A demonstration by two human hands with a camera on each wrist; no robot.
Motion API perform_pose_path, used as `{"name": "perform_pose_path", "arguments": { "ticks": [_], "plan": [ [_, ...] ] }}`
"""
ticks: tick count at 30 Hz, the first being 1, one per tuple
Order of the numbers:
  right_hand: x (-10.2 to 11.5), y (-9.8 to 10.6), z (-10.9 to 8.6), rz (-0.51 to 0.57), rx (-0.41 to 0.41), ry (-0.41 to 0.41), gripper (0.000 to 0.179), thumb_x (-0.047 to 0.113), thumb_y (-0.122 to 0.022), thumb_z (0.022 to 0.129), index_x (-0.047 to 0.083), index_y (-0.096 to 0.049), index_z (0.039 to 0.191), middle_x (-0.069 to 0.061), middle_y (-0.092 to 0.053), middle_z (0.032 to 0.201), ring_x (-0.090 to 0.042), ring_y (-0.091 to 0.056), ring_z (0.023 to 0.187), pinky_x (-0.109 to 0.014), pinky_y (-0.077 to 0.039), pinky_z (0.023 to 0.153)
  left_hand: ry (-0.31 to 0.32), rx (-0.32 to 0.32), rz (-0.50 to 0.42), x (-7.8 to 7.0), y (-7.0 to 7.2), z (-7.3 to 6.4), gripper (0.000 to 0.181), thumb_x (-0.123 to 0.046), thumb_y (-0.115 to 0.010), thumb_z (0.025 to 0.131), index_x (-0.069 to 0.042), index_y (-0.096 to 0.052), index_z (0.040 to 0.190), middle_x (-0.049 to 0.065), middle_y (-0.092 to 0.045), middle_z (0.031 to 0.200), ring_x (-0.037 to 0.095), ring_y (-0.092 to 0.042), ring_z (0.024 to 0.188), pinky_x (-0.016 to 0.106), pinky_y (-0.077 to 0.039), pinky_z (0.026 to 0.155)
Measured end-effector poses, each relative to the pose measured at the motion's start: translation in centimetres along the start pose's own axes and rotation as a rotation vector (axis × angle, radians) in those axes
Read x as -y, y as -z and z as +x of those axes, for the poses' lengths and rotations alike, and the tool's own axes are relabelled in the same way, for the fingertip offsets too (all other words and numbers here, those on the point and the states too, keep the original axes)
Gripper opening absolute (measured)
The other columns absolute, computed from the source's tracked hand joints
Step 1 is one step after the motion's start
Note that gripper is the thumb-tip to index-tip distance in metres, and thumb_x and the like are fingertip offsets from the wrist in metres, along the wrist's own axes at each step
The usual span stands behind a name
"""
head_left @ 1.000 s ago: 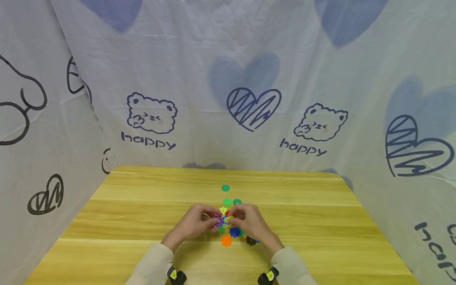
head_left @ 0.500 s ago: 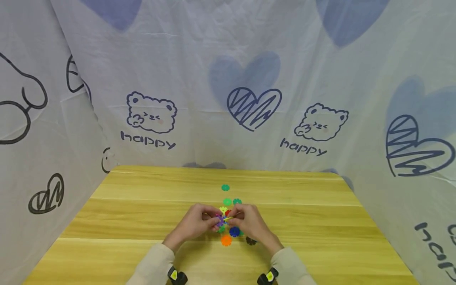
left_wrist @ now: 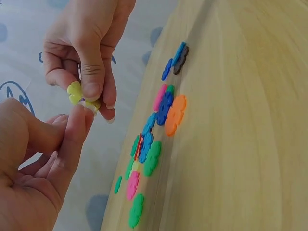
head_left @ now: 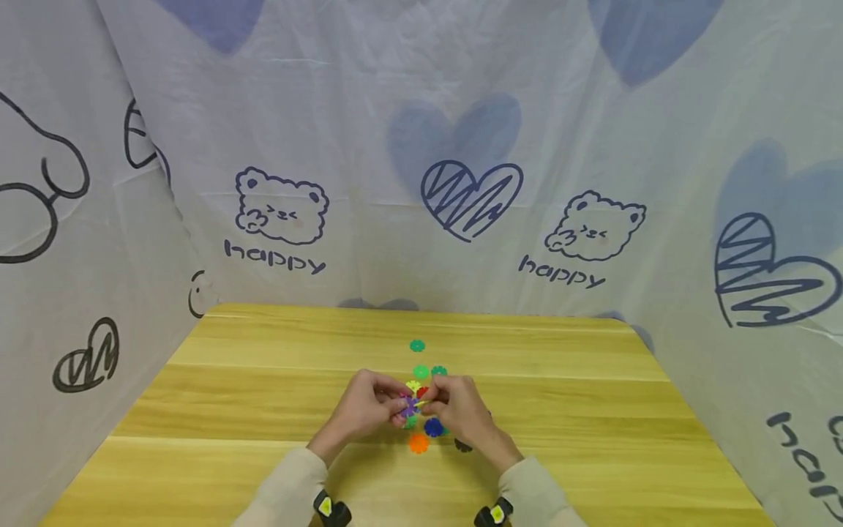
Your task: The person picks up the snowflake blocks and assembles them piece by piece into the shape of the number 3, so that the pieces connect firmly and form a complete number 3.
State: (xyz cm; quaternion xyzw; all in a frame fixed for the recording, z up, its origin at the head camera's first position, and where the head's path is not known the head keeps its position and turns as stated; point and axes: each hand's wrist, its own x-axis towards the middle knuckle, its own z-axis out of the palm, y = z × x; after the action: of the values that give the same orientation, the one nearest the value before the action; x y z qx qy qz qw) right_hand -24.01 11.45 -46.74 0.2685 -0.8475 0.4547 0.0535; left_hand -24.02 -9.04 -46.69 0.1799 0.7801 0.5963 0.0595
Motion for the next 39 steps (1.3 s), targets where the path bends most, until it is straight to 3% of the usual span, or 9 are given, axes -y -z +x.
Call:
{"name": "perform_pose_path", "arguments": {
  "ticks": [5,15,23,30,34,39],
  "plan": [
    [0.1,-0.1,0.0,-0.013,-0.015,0.022,0.023,-0.017,-0.072,0.086,0.002,-0.065,0.075,-0.013,-0.072,0.078,-0.024,-0.077,0.075,-0.016,-0.059,0.066,0.006,-0.022,-0.049,0.0,-0.2,0.0,0.012,0.010,-0.068,0.091,0.012,-0.075,0.100,0.022,-0.075,0.080,0.015,-0.071,0.058,0.045,-0.063,0.061],
    [0.1,-0.3,-0.2,-0.047,-0.034,0.049,0.022,-0.015,-0.075,0.083,0.003,-0.067,0.072,-0.010,-0.073,0.074,-0.021,-0.076,0.072,-0.012,-0.055,0.063,0.029,-0.065,-0.061,0.0,-0.7,-0.2,0.011,0.010,-0.068,0.090,0.011,-0.075,0.099,0.021,-0.074,0.078,0.019,-0.069,0.055,0.045,-0.063,0.059],
    [0.3,-0.5,-0.3,-0.038,-0.084,0.037,0.021,-0.016,-0.073,0.083,0.001,-0.069,0.072,-0.013,-0.075,0.074,-0.017,-0.074,0.067,-0.013,-0.055,0.061,0.076,-0.114,-0.085,-0.4,-1.2,0.1,0.012,0.009,-0.069,0.089,0.011,-0.076,0.099,0.019,-0.075,0.077,0.013,-0.068,0.053,0.036,-0.063,0.059],
    [0.1,0.1,-0.1,-0.104,-0.046,0.078,0.019,-0.010,-0.076,0.085,0.005,-0.069,0.075,-0.009,-0.075,0.074,-0.007,-0.068,0.066,-0.014,-0.053,0.060,0.078,-0.088,-0.134,0.0,-1.1,-0.1,0.014,0.007,-0.069,0.092,0.012,-0.074,0.104,0.022,-0.075,0.083,0.014,-0.070,0.058,0.042,-0.064,0.064],
    [-0.2,0.6,0.1,-0.071,-0.004,0.058,0.011,-0.004,-0.076,0.088,0.004,-0.072,0.084,-0.009,-0.076,0.082,-0.012,-0.072,0.072,-0.015,-0.056,0.065,0.068,-0.069,-0.159,0.0,-1.0,-0.1,0.018,0.004,-0.068,0.095,0.014,-0.072,0.110,0.026,-0.076,0.092,0.014,-0.072,0.063,0.040,-0.064,0.066],
    [-0.1,1.2,0.1,-0.074,-0.023,0.046,0.003,0.004,-0.077,0.091,0.004,-0.074,0.089,-0.007,-0.078,0.087,-0.016,-0.076,0.077,-0.018,-0.059,0.070,0.051,-0.063,-0.146,-0.3,-0.6,-0.1,0.019,0.004,-0.065,0.097,0.014,-0.070,0.113,0.027,-0.075,0.098,0.015,-0.073,0.067,0.040,-0.064,0.068]
  ]
}}
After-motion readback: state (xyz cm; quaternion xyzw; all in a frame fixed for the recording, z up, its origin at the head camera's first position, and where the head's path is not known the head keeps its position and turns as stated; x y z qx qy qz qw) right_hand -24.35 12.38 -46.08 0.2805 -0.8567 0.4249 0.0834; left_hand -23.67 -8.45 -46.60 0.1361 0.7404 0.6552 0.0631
